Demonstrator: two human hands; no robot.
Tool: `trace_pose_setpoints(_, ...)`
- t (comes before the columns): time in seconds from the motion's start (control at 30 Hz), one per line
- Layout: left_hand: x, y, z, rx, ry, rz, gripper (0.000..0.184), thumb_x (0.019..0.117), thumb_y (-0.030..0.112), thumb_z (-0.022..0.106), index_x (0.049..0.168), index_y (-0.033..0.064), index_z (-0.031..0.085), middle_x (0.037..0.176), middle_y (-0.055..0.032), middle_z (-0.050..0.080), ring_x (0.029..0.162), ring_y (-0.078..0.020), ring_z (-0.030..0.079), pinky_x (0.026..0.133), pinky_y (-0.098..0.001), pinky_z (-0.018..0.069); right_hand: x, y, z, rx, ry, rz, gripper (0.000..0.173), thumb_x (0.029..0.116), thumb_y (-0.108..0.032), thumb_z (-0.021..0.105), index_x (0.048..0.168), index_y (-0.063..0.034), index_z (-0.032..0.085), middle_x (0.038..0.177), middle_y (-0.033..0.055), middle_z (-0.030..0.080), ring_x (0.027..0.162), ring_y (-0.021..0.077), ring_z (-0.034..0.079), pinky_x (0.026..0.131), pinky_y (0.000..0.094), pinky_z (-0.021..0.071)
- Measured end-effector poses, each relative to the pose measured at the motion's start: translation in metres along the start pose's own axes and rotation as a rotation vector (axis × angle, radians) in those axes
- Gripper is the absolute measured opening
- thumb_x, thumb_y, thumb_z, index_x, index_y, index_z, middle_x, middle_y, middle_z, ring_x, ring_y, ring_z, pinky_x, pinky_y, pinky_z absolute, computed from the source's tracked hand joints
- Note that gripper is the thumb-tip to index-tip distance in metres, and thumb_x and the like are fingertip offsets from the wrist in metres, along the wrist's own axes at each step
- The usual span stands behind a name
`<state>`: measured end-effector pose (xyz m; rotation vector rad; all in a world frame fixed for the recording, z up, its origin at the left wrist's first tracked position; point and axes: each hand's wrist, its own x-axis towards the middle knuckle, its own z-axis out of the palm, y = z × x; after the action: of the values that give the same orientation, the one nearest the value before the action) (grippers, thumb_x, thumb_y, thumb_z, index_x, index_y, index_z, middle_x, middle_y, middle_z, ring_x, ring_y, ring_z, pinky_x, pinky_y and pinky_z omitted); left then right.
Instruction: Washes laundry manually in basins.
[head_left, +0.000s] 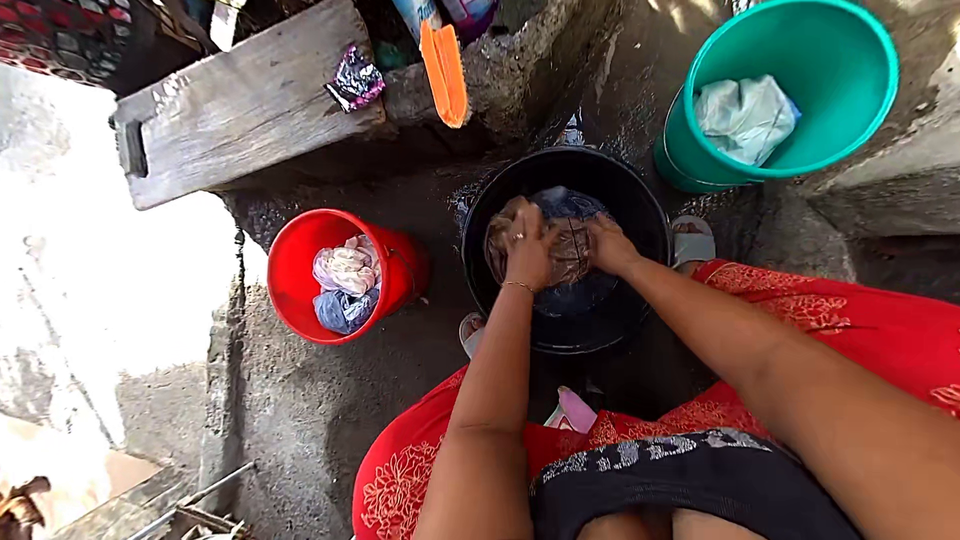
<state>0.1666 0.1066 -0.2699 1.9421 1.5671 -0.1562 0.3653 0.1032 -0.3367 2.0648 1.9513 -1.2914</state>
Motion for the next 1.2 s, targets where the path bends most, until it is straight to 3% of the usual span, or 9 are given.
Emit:
trace_pose_setpoints(0.13, 0.022, -0.041, 0.057, 0.058, -0.424, -0.2, 0.075, 0.0944, 0.036, 0.073, 0.16, 0.0246, 0.038, 0.173, -0.0165, 0.004, 0.158, -0.0426, 0.002, 0.117, -0.0793, 0.0036, 0.027, 0.0, 0.037, -0.117, -0.117, -0.019, 0.084, 0.0967, -0.029, 0.07, 0.165, -0.019, 0.023, 0.171, 0.0227, -0.007, 0.157, 0.0485, 0.003, 0.121, 0.0649, 0.0256)
trace_pose_setpoints(0.27, 0.021, -0.04, 0.065, 0.067, -0.525, -0.333, 0.069, 0.0981, 0.039, 0.064, 0.155, 0.0059, 0.042, 0.147, -0.0265, 0.053, 0.139, -0.0459, 0.047, 0.119, -0.0716, 0.0189, 0.033, 0.017, 0.049, -0.197, -0.24, 0.162, 0.09, 0.1016, -0.041, 0.063, 0.167, -0.0191, 0.005, 0.17, 0.0271, 0.0, 0.145, 0.0504, 0.038, 0.109, 0.0631, 0.0438)
trace_pose_setpoints(0.37, 0.017, -0.022, 0.066, 0.028, -0.655, -0.334, 0.062, 0.1007, 0.04, 0.061, 0.145, -0.0017, 0.05, 0.138, -0.0281, 0.059, 0.131, -0.0454, 0.056, 0.109, -0.0656, 0.0409, 0.032, 0.004, 0.044, -0.334, -0.232, 0.161, 0.091, 0.1001, -0.011, 0.06, 0.167, -0.02, 0.0, 0.169, 0.0301, 0.005, 0.14, 0.0556, 0.041, 0.102, 0.067, 0.0454)
trace_pose_setpoints(0.5, 0.016, -0.023, 0.084, -0.168, -0.692, -0.319, 0.056, 0.0982, 0.044, 0.064, 0.132, -0.0008, 0.063, 0.139, -0.0244, 0.06, 0.135, -0.0392, 0.054, 0.112, -0.0596, 0.042, 0.032, -0.002, 0.042, -0.503, -0.365, 0.101, 0.091, 0.0962, 0.007, 0.056, 0.166, -0.032, 0.013, 0.168, 0.0284, 0.009, 0.139, 0.0593, 0.037, 0.093, 0.0705, 0.0479)
trace_pose_setpoints(0.6, 0.012, -0.024, 0.062, -0.272, -0.561, -0.429, 0.049, 0.0958, 0.035, 0.067, 0.127, -0.0025, 0.066, 0.138, -0.0246, 0.06, 0.134, -0.0388, 0.054, 0.111, -0.0595, 0.0423, 0.014, 0.005, 0.034, -0.446, -0.474, 0.116, 0.059, 0.0948, -0.006, 0.064, 0.151, -0.0127, 0.05, 0.159, 0.0306, 0.033, 0.136, 0.0563, 0.044, 0.099, 0.0721, 0.045)
trace_pose_setpoints(0.77, -0.005, -0.041, -0.017, -0.443, -0.025, -0.654, 0.037, 0.0907, 0.032, 0.074, 0.108, -0.0007, 0.073, 0.116, -0.0265, 0.07, 0.116, -0.0439, 0.065, 0.099, -0.0673, 0.0486, 0.011, 0.001, -0.02, -0.167, -0.385, 0.093, 0.032, 0.0874, -0.025, 0.08, 0.106, 0.0007, 0.073, 0.115, 0.0287, 0.067, 0.113, 0.0469, 0.062, 0.093, 0.0685, 0.0476)
trace_pose_setpoints(0.9, -0.039, -0.037, -0.096, -0.415, 0.263, -0.625, 0.023, 0.0925, 0.018, 0.067, 0.093, -0.0051, 0.071, 0.105, -0.0257, 0.071, 0.107, -0.0413, 0.068, 0.094, -0.0642, 0.0503, -0.011, -0.02, -0.081, -0.136, -0.24, -0.313, 0.005, 0.081, -0.004, 0.076, 0.085, -0.0023, 0.075, 0.112, 0.0169, 0.073, 0.114, 0.0386, 0.064, 0.097, 0.0652, 0.0477)
trace_pose_setpoints(1.07, -0.087, -0.036, -0.129, -0.41, 0.418, -0.519, 0.021, 0.0876, 0.014, 0.074, 0.096, -0.0046, 0.068, 0.097, -0.0251, 0.068, 0.099, -0.0417, 0.066, 0.09, -0.0645, 0.0488, -0.058, -0.018, -0.144, 0.299, 0.048, -0.46, 0.016, 0.0725, 0.008, 0.076, 0.077, 0.0016, 0.062, 0.09, 0.016, 0.069, 0.085, 0.0255, 0.064, 0.077, 0.05, 0.0498)
trace_pose_setpoints(1.2, -0.096, -0.046, -0.108, -0.254, 0.186, -0.538, 0.034, 0.0944, 0.014, 0.067, 0.123, -0.0037, 0.063, 0.123, -0.032, 0.065, 0.118, -0.0497, 0.062, 0.098, -0.0699, 0.0472, -0.079, 0.002, -0.133, 0.225, 0.061, -0.335, 0.061, 0.0742, 0.021, 0.066, 0.131, 0.0011, 0.057, 0.107, 0.0229, 0.071, 0.097, 0.0358, 0.068, 0.085, 0.0558, 0.0541)
